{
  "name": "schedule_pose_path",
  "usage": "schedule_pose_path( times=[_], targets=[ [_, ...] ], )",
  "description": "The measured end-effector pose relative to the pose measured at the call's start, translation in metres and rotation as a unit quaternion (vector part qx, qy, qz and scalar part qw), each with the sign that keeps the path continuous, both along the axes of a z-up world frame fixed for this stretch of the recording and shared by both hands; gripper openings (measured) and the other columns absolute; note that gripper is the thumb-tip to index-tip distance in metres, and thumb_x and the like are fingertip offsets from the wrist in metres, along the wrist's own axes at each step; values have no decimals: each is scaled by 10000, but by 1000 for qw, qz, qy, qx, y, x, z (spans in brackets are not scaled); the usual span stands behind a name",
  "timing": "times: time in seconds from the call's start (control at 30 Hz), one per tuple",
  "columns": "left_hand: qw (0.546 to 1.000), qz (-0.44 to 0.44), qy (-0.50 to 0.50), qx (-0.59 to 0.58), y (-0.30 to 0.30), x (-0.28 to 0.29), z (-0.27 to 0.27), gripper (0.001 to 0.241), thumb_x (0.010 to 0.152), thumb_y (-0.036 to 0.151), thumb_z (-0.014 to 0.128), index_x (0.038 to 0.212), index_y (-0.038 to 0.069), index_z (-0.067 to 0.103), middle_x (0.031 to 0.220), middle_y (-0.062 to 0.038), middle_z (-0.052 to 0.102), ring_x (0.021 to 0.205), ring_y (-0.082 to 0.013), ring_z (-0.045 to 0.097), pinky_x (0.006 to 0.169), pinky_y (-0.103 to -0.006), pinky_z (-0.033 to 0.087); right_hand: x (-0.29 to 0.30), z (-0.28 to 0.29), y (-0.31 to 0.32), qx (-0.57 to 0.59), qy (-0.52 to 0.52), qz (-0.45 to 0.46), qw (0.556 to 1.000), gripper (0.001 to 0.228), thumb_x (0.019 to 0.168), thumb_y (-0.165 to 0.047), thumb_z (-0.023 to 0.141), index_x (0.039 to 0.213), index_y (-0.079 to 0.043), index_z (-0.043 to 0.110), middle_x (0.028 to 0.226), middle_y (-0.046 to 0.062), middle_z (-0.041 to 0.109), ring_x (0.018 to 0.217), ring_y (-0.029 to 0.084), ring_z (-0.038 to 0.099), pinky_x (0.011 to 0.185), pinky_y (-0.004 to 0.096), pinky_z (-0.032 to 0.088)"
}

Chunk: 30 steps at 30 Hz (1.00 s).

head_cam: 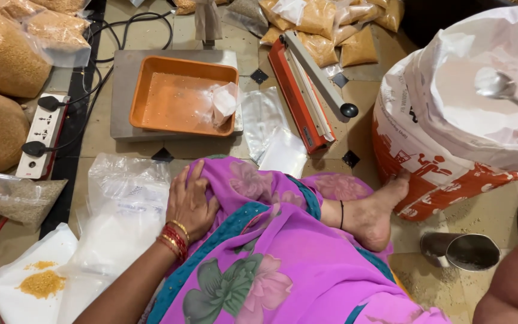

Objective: Measure food powder into plastic bags and seal them using a heat sealer.

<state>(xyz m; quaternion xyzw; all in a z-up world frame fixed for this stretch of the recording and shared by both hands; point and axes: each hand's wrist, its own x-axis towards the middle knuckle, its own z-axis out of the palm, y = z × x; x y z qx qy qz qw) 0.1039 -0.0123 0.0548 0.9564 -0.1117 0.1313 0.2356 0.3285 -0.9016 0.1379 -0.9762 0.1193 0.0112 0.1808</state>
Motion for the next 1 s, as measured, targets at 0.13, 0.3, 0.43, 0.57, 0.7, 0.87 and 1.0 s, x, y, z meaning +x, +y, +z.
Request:
schedule_pose_path(
  times=[0.13,0.3,0.43,0.57,0.7,0.87,1.0],
  targets=[
    [1000,0,9,17,-7,33,16,674,895,424,583,1406,-14,557,1562,-178,416,1375,-453,384,1131,-593,292,0,-72,-49,-32,21,9,999,380,1217,-172,408,1120,113,640,1022,313,685,747,357,754,620,465,611],
    [981,33,189,-13,-13,99,-3,655,909,482,613,1427,94,510,1559,-160,426,1353,-387,449,1121,-483,375,-17,32,248,-282,-234,64,928,317,954,-121,789,1242,-3,729,1150,250,702,976,319,716,792,399,594],
    [993,17,115,-7,-36,158,-1,740,847,332,673,1478,56,401,1410,-246,545,1174,-448,570,992,-497,470,-75,72,441,-305,-169,182,919,322,1101,-420,699,1062,-103,739,962,102,734,810,317,692,645,439,540],
    [971,63,222,67,-53,222,-39,444,998,244,589,1376,70,433,1020,-274,702,923,-462,682,809,-559,547,-89,5,510,-192,2,310,931,398,921,-446,656,1249,-232,722,1058,100,734,887,310,719,715,472,571],
    [983,80,111,125,-43,265,-115,110,995,102,593,1075,38,633,945,-230,724,893,-417,725,766,-514,587,-87,-31,535,-159,93,332,925,411,891,-424,664,1256,-239,711,1085,76,727,921,277,729,726,444,584],
    [992,20,23,123,-19,266,-60,91,910,136,668,950,55,683,901,-179,725,828,-387,708,709,-488,566,-67,-41,539,-138,133,357,914,386,885,-404,694,1221,-214,714,1099,89,697,907,310,717,729,459,574],
    [987,-91,-14,134,-21,247,30,198,912,266,756,888,80,693,869,-148,719,832,-354,695,731,-478,555,-50,-53,538,-42,-5,399,916,403,878,-310,755,1260,-200,692,1064,93,682,918,310,700,757,457,562]
  ],
)
